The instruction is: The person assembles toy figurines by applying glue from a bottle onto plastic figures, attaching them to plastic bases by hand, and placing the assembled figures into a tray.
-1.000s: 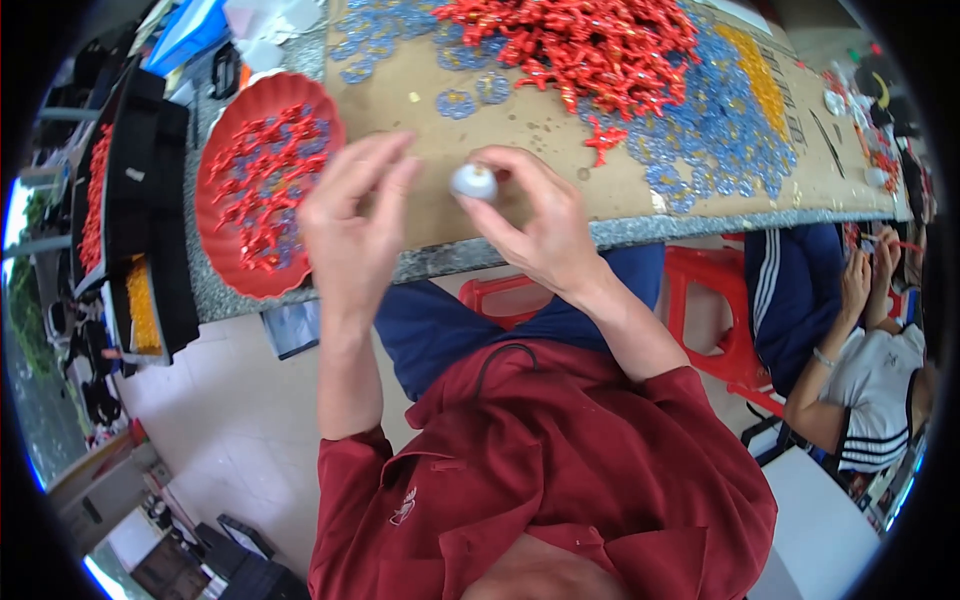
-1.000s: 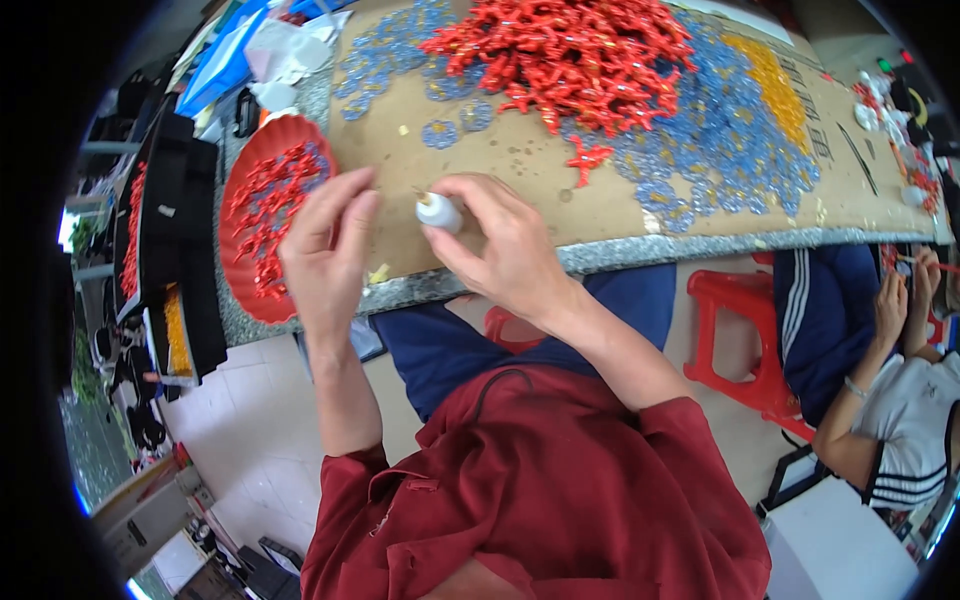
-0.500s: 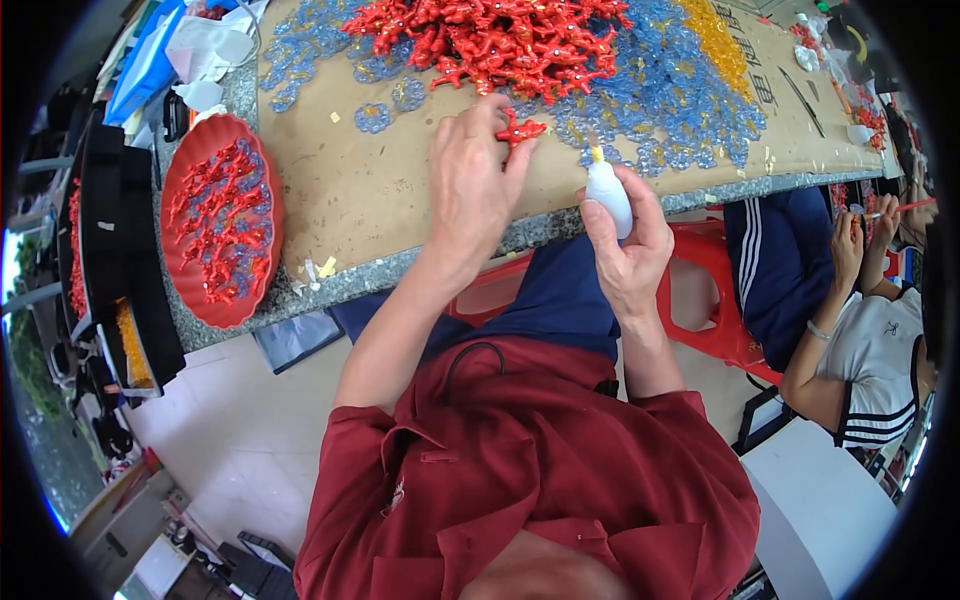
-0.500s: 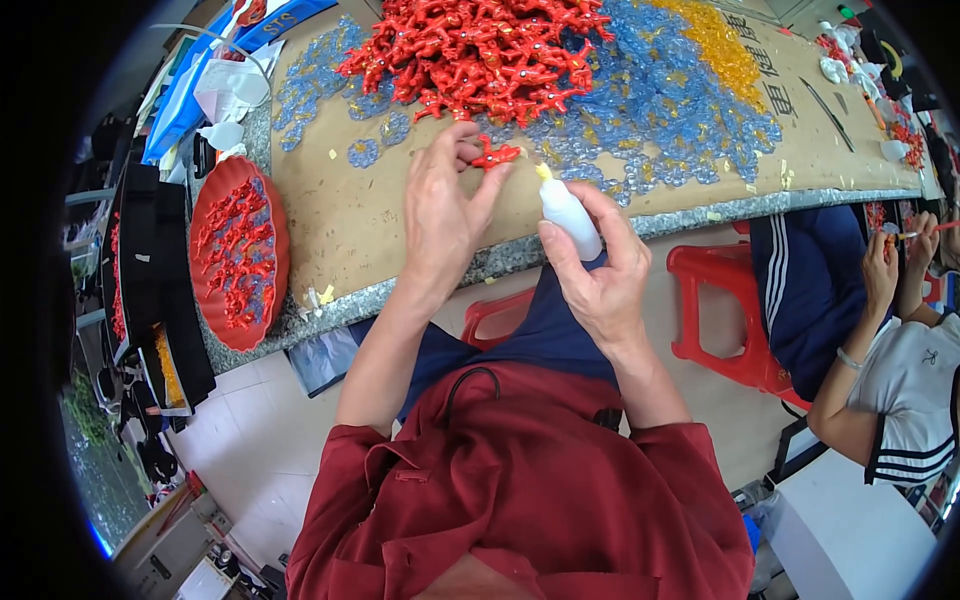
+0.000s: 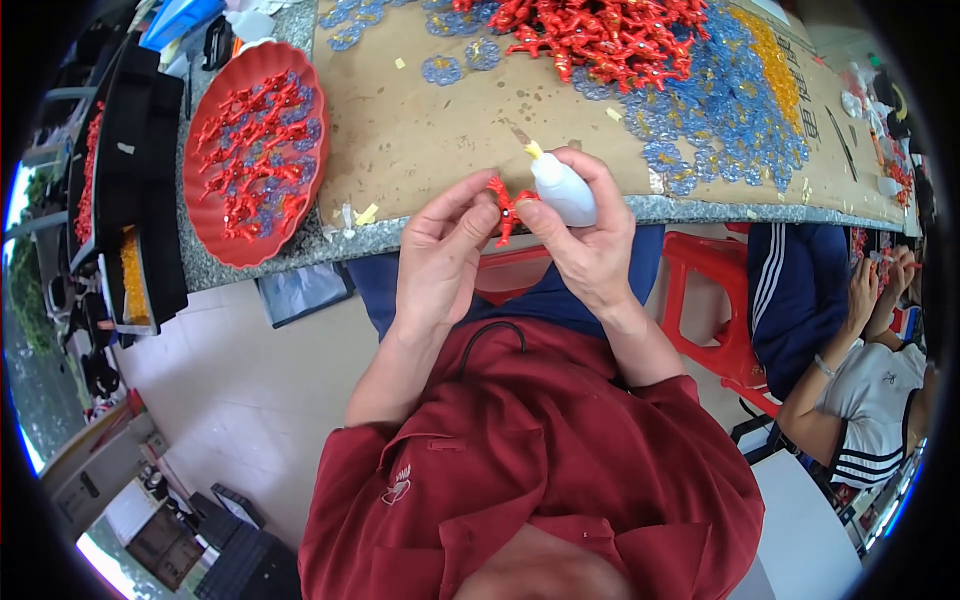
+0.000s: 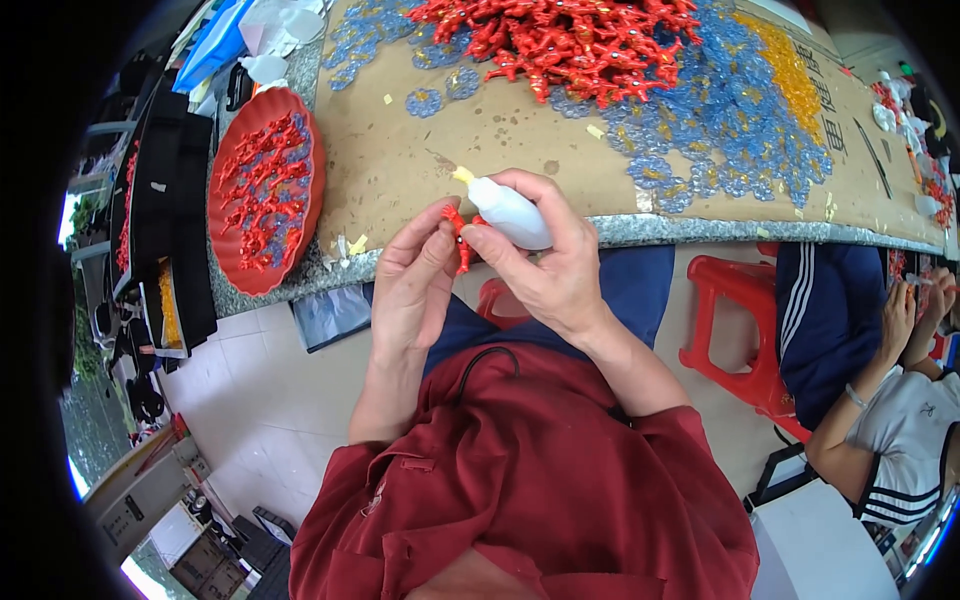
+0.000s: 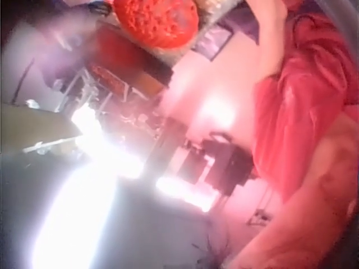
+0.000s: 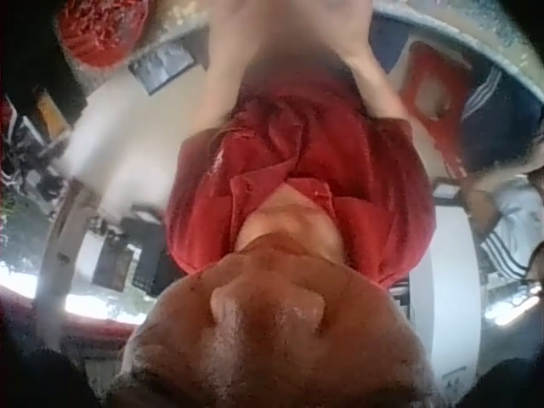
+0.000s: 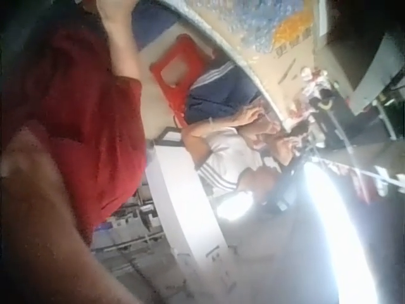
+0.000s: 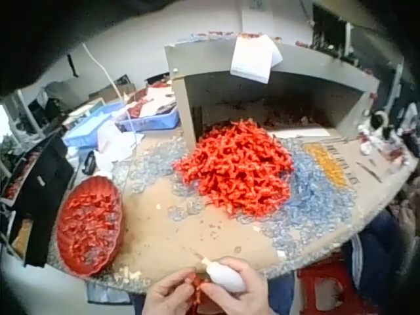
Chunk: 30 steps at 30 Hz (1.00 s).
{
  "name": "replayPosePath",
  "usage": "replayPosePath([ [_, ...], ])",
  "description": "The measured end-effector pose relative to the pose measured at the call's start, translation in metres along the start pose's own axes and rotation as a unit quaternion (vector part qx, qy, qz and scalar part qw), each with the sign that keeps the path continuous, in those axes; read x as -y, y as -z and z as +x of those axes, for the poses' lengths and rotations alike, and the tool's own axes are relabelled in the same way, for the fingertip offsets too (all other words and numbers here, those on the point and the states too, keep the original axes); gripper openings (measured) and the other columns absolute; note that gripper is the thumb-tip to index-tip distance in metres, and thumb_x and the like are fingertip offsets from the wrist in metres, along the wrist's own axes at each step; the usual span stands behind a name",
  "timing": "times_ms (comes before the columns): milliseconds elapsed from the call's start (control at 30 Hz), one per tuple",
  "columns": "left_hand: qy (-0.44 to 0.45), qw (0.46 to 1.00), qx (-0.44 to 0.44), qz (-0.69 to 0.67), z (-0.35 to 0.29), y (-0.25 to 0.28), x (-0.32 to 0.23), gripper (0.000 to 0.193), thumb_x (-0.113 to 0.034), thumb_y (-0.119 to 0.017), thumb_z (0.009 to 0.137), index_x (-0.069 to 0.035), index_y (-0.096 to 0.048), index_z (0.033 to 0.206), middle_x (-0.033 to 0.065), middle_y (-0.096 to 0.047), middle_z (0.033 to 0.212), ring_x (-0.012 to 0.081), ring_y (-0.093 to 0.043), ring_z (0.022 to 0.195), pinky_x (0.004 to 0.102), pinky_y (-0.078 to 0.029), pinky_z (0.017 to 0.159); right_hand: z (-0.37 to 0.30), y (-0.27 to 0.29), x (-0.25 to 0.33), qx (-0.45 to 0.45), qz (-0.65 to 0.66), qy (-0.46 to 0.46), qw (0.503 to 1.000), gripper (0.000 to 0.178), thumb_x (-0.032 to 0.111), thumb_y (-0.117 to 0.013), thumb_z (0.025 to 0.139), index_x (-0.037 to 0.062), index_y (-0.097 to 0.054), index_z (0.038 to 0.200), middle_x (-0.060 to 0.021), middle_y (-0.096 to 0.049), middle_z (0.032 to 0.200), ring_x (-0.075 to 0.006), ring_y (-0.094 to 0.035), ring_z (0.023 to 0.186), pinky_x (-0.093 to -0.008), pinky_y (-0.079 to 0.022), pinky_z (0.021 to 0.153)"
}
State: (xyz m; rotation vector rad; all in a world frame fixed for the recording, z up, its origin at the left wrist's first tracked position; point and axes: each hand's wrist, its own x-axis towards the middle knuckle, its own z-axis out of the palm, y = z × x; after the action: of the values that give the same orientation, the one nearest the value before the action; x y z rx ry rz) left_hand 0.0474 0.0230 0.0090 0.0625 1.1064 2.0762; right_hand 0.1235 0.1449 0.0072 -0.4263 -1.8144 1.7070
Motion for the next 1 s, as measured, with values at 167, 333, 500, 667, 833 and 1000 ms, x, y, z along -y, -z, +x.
replayPosePath([
  [167,0.053,0.994,0.032,-0.09,-0.018,0.011,0.003,0.026,-0.005,-0.055,0.086,0.001,-0.054,0.112,0.0103,-0.06,0.101,0.0182,-0.059,0.088,0.0296,-0.049,0.081,-0.003,-0.008,0.007,0.069,-0.042,0.005,0.997,0.036,0.012,-0.068,0.077,0.0031,-0.052,0.108,-0.009,-0.063,0.088,-0.0154,-0.061,0.08,-0.0273,-0.048,0.069],
  [333,0.12,0.953,0.038,-0.277,-0.02,0.028,0.002,0.034,-0.013,-0.052,0.089,-0.001,-0.047,0.12,0.0089,-0.057,0.097,0.0161,-0.054,0.085,0.0276,-0.046,0.079,-0.011,0.007,0.018,0.013,-0.05,-0.047,0.998,0.032,0.008,-0.07,0.074,0.0012,-0.057,0.102,-0.0083,-0.063,0.084,-0.0131,-0.061,0.074,-0.0241,-0.048,0.063],
  [500,0.146,0.933,0.056,-0.325,-0.02,0.032,0.003,0.039,-0.017,-0.051,0.09,-0.002,-0.042,0.124,0.0084,-0.055,0.096,0.0163,-0.053,0.086,0.0276,-0.045,0.081,-0.013,0.016,0.029,0.06,-0.171,0.104,0.978,0.033,0.008,-0.077,0.064,-0.0013,-0.063,0.093,-0.011,-0.064,0.075,-0.0155,-0.061,0.063,-0.0242,-0.046,0.055],
  [667,0.148,0.931,0.054,-0.33,-0.02,0.031,0.004,0.038,-0.018,-0.051,0.09,-0.001,-0.042,0.123,0.0086,-0.055,0.097,0.0164,-0.053,0.085,0.0278,-0.045,0.081,-0.014,0.016,0.032,0.067,-0.191,0.109,0.973,0.034,0.011,-0.077,0.064,-0.0015,-0.064,0.092,-0.0118,-0.063,0.07,-0.0176,-0.06,0.058,-0.0251,-0.044,0.051],
  [833,0.148,0.933,0.058,-0.323,-0.02,0.031,0.004,0.038,-0.018,-0.051,0.09,-0.002,-0.043,0.123,0.0076,-0.056,0.096,0.0161,-0.053,0.085,0.0275,-0.045,0.08,-0.014,0.014,0.031,0.074,-0.195,0.111,0.972,0.033,0.011,-0.077,0.064,-0.0019,-0.064,0.091,-0.012,-0.063,0.069,-0.018,-0.06,0.057,-0.0257,-0.044,0.05],
  [1000,0.146,0.939,0.064,-0.305,-0.02,0.033,0.004,0.038,-0.019,-0.05,0.09,-0.003,-0.043,0.123,0.0065,-0.056,0.095,0.0156,-0.053,0.084,0.0272,-0.045,0.078,-0.013,0.016,0.032,0.076,-0.184,0.106,0.974,0.031,0.011,-0.076,0.065,-0.0018,-0.064,0.09,-0.0121,-0.063,0.069,-0.0179,-0.06,0.057,-0.0256,-0.044,0.05],
])
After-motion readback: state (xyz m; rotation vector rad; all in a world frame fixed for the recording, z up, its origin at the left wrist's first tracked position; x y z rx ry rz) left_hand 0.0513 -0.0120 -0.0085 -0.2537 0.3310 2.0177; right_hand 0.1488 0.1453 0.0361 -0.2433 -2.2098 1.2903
